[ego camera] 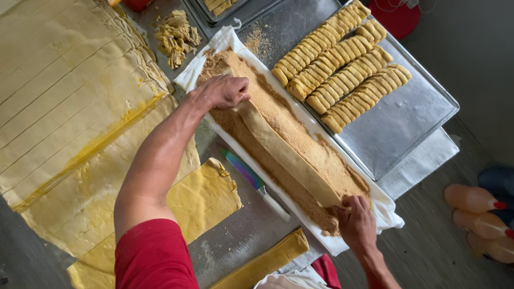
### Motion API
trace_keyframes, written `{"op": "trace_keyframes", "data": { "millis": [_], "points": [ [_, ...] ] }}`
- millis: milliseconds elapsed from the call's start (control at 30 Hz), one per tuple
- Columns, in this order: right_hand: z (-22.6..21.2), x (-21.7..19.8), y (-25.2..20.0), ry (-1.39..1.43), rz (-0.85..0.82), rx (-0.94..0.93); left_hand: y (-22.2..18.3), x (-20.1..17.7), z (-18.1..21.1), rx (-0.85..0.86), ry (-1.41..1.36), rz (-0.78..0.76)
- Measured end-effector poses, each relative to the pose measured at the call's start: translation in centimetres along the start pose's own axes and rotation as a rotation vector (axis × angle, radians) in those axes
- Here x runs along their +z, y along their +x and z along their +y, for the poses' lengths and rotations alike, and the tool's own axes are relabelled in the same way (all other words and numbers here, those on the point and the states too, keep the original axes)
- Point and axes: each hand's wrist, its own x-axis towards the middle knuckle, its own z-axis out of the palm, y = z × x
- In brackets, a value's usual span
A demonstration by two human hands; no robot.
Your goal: The person prepares pastries by cutting dough into small rectangles, rolling them into shapes, and dredging them through a tray of coating. They then apply a yellow liquid to a large sheet of dough using a brush and begin placing dough strips onto the coating tray.
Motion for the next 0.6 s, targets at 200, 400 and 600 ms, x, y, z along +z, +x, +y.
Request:
{"op": "trace_keyframes", "data": {
  "millis": [200, 400, 600],
  "points": [
    [-3.1, -3.1, 2.2, 0.212, -0.383, 0.307, -4.1, -1.0, 5.3, -0.185, 0.109, -0.040],
    [-8.8, -9.0, -0.1, 0.282, -0.163, -0.238, -16.7, 0.0, 11.4, -0.294, -0.016, 0.031],
    [-15.1, -12.0, -4.2, 0.017, -0.214, -0.500, -34.4, 7.7, 15.4, -0.391, -0.189, 0.243]
  ]
}}
